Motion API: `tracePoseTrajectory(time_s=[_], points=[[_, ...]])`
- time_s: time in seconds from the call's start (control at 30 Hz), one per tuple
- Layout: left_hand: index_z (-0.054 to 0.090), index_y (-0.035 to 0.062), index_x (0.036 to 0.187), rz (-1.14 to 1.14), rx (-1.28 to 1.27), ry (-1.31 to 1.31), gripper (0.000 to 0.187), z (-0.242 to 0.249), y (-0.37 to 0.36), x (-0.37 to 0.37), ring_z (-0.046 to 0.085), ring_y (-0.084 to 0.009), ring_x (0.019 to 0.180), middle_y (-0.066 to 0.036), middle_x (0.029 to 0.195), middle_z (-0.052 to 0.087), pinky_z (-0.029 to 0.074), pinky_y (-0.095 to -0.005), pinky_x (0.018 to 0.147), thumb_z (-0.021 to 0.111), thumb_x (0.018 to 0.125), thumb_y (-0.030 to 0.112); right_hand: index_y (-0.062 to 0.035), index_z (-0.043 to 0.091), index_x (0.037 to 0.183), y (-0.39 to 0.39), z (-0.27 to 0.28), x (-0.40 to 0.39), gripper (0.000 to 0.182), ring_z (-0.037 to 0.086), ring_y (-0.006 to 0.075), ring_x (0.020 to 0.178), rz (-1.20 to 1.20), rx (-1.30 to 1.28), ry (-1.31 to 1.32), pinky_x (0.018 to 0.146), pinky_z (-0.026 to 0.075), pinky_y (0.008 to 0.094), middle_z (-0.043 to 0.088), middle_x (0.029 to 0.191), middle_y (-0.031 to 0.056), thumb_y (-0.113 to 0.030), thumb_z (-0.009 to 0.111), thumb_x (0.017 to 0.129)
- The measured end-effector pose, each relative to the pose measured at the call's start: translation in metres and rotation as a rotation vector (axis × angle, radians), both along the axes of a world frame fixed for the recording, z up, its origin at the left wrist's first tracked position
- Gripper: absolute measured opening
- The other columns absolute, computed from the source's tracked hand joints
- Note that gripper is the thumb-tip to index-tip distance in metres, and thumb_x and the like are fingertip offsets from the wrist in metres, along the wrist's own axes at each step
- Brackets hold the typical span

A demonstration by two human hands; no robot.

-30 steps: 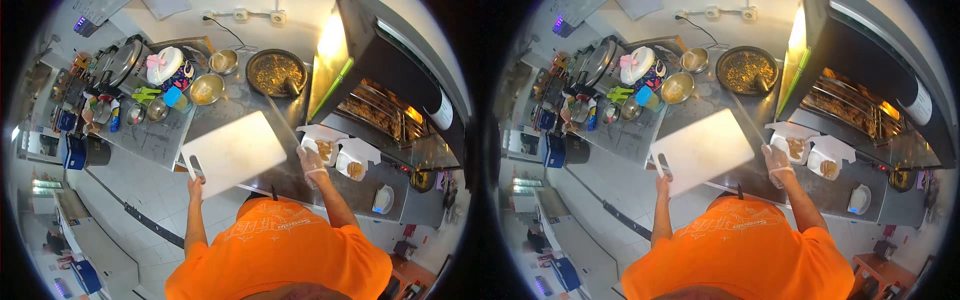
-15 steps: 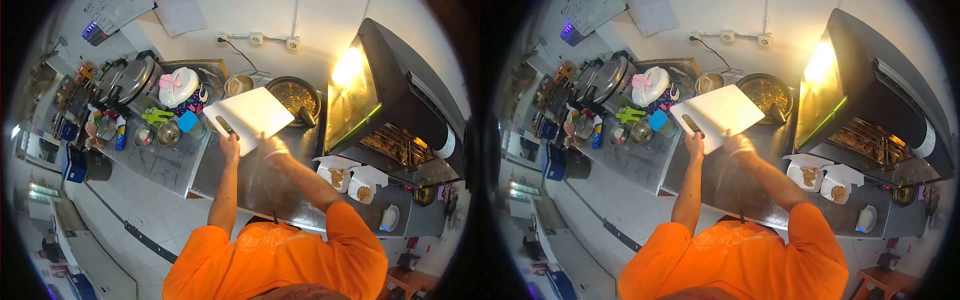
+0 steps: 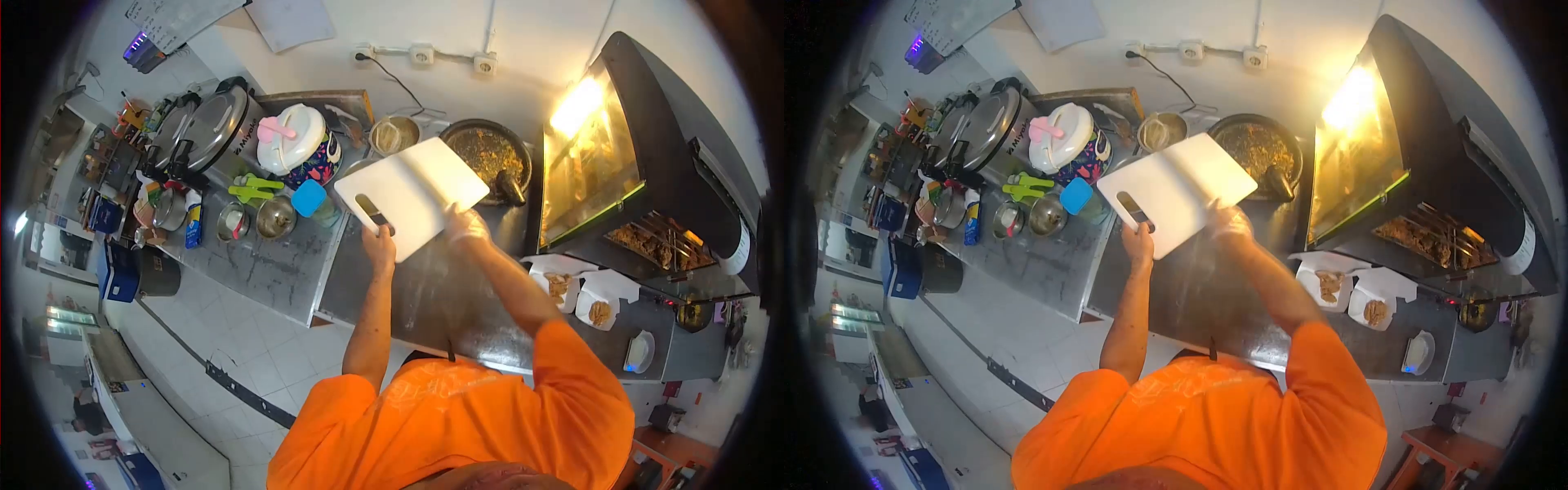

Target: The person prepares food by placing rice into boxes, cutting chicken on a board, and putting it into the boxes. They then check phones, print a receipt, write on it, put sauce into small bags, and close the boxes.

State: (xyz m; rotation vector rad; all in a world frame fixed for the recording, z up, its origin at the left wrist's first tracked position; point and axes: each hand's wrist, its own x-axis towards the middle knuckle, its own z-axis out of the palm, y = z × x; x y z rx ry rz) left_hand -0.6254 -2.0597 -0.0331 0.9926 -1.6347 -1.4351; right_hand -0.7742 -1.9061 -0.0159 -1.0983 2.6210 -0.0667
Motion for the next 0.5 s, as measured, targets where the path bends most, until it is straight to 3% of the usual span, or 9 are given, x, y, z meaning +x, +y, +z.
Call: tracePoseTrajectory(time_s=[0.07, 0.1, 0.23, 0.27, 0.33, 0.37, 0.4, 0.47, 0.5], points=[[0.057, -0.0085, 0.109, 0.004, -0.019, 0.040, 0.029, -0.007, -0.002, 0.003, 0.063, -0.0262, 0.085, -0.016, 0.097, 0.064, 0.049, -0.0373, 0.078, 0.054, 0.083, 0.005, 0.0043, 0.053, 0.117, 0.010, -0.078, -0.084, 0.028, 0.069, 0.0360, 0.100, -0.322, -0.347, -0.137, 0.087, 0.056, 0.0428, 0.065, 0.112, 0.0232, -0.014, 0.049, 0.096], [0.057, -0.0087, 0.107, 0.008, -0.039, 0.049, 0.028, -0.008, -0.003, 0.008, 0.062, -0.0253, 0.085, -0.016, 0.096, 0.064, 0.049, -0.0368, 0.077, 0.054, 0.083, 0.005, 0.0051, 0.054, 0.117, 0.010, -0.028, -0.085, 0.030, 0.068, 0.0361, 0.103, -0.189, -0.026, 0.080, 0.090, 0.055, 0.0438, 0.064, 0.113, 0.0237, -0.017, 0.044, 0.099], [0.059, -0.0080, 0.102, -0.036, -0.134, 0.074, 0.024, -0.003, -0.015, 0.049, 0.061, -0.0215, 0.085, -0.013, 0.095, 0.064, 0.048, -0.0346, 0.077, 0.055, 0.082, 0.004, -0.0037, 0.057, 0.122, 0.009, -0.005, -0.092, 0.033, 0.064, 0.0376, 0.113, -0.630, -0.235, -0.147, 0.094, 0.053, 0.0451, 0.067, 0.116, 0.0203, -0.022, 0.047, 0.096], [0.059, -0.0068, 0.100, -0.040, -0.133, 0.072, 0.022, 0.017, -0.020, 0.057, 0.060, -0.0197, 0.084, -0.012, 0.094, 0.064, 0.048, -0.0333, 0.076, 0.055, 0.082, 0.004, -0.0026, 0.059, 0.123, 0.006, -0.048, -0.110, 0.037, 0.064, 0.0368, 0.114, -0.703, -0.301, -0.122, 0.093, 0.053, 0.0421, 0.067, 0.116, 0.0222, -0.023, 0.049, 0.094], [0.060, -0.0040, 0.097, -0.033, -0.010, 0.071, 0.018, 0.073, -0.025, 0.072, 0.059, -0.0162, 0.083, -0.010, 0.093, 0.064, 0.047, -0.0303, 0.075, 0.055, 0.082, 0.004, -0.0009, 0.060, 0.124, 0.005, -0.077, -0.122, 0.038, 0.065, 0.0362, 0.112, -0.338, -0.012, 0.023, 0.093, 0.053, 0.0385, 0.067, 0.115, 0.0231, -0.022, 0.050, 0.094], [0.060, -0.0029, 0.097, -0.070, -0.074, 0.079, 0.017, 0.093, -0.033, 0.074, 0.058, -0.0148, 0.082, -0.009, 0.093, 0.063, 0.047, -0.0292, 0.074, 0.054, 0.082, 0.003, 0.0015, 0.059, 0.126, 0.009, -0.032, -0.092, 0.041, 0.064, 0.0374, 0.111, -0.573, -0.203, -0.006, 0.094, 0.053, 0.0398, 0.065, 0.117, 0.0235, -0.021, 0.052, 0.093], [0.060, -0.0017, 0.097, -0.108, -0.138, 0.091, 0.016, 0.106, -0.042, 0.070, 0.057, -0.0134, 0.081, -0.007, 0.092, 0.063, 0.046, -0.0281, 0.073, 0.054, 0.082, 0.003, 0.0023, 0.058, 0.126, 0.003, -0.050, -0.096, 0.041, 0.061, 0.0392, 0.113, -0.765, -0.264, -0.057, 0.096, 0.052, 0.0439, 0.061, 0.121, 0.0233, -0.020, 0.053, 0.092], [0.061, -0.0008, 0.098, -0.138, -0.084, 0.125, 0.016, 0.122, -0.057, 0.046, 0.057, -0.0136, 0.082, -0.007, 0.094, 0.064, 0.046, -0.0283, 0.074, 0.054, 0.084, 0.003, 0.0025, 0.056, 0.125, 0.020, -0.030, -0.077, 0.040, 0.057, 0.0411, 0.117, -0.764, -0.455, -0.049, 0.096, 0.050, 0.0494, 0.058, 0.123, 0.0248, -0.021, 0.053, 0.093], [0.061, -0.0006, 0.099, -0.168, -0.061, 0.151, 0.017, 0.143, -0.049, 0.025, 0.058, -0.0140, 0.083, -0.006, 0.096, 0.065, 0.046, -0.0289, 0.074, 0.055, 0.084, 0.004, 0.0008, 0.056, 0.120, 0.039, -0.024, -0.057, 0.036, 0.056, 0.0428, 0.114, -0.608, -0.615, 0.047, 0.095, 0.048, 0.0523, 0.057, 0.122, 0.0262, -0.024, 0.052, 0.095]])
